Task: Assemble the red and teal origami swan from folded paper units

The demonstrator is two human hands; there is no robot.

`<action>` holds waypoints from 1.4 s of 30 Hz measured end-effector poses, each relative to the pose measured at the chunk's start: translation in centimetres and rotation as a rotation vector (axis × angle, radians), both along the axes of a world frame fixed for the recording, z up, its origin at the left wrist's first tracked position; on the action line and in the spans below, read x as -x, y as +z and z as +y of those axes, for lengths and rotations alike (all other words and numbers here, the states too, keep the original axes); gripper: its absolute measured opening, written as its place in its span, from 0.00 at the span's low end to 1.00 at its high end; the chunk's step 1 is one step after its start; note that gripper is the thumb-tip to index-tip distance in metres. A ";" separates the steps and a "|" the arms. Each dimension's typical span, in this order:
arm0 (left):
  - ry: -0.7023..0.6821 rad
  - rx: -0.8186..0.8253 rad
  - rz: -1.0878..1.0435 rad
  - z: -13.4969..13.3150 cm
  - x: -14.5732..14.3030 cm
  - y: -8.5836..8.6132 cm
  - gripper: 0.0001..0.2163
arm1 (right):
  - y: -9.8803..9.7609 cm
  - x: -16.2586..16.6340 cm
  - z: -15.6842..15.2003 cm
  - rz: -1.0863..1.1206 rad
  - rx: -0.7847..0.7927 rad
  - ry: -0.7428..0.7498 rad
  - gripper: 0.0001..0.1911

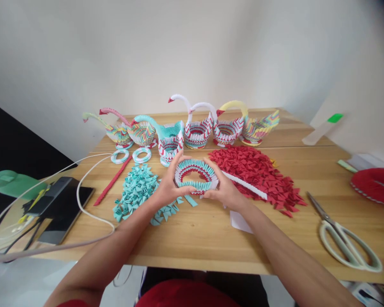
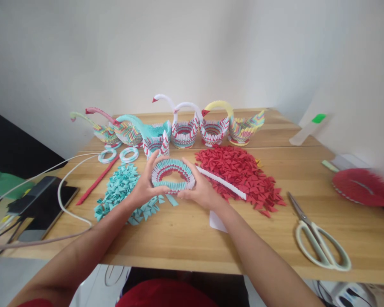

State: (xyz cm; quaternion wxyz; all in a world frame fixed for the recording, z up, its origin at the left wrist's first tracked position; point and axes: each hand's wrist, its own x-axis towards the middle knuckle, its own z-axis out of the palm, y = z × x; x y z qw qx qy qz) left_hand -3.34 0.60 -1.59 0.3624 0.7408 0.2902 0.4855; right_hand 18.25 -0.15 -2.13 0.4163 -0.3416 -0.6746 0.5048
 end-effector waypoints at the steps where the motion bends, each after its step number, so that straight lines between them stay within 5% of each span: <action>1: 0.000 0.026 -0.025 0.1 0.1 -0.1 0.49 | 0.1 -0.1 -0.1 0.031 0.025 0.030 0.63; 8: 0.018 0.130 -0.081 0.4 0.3 -0.3 0.50 | -0.2 -0.2 -0.1 0.026 0.057 0.042 0.68; 24: 0.021 -0.045 0.184 -0.3 0.2 0.5 0.50 | -0.8 -0.2 -0.2 -0.328 -0.134 -0.016 0.58; 42: 0.060 -0.057 0.136 -0.2 0.2 0.2 0.47 | -1.6 0.0 0.4 -0.157 -0.148 -0.017 0.65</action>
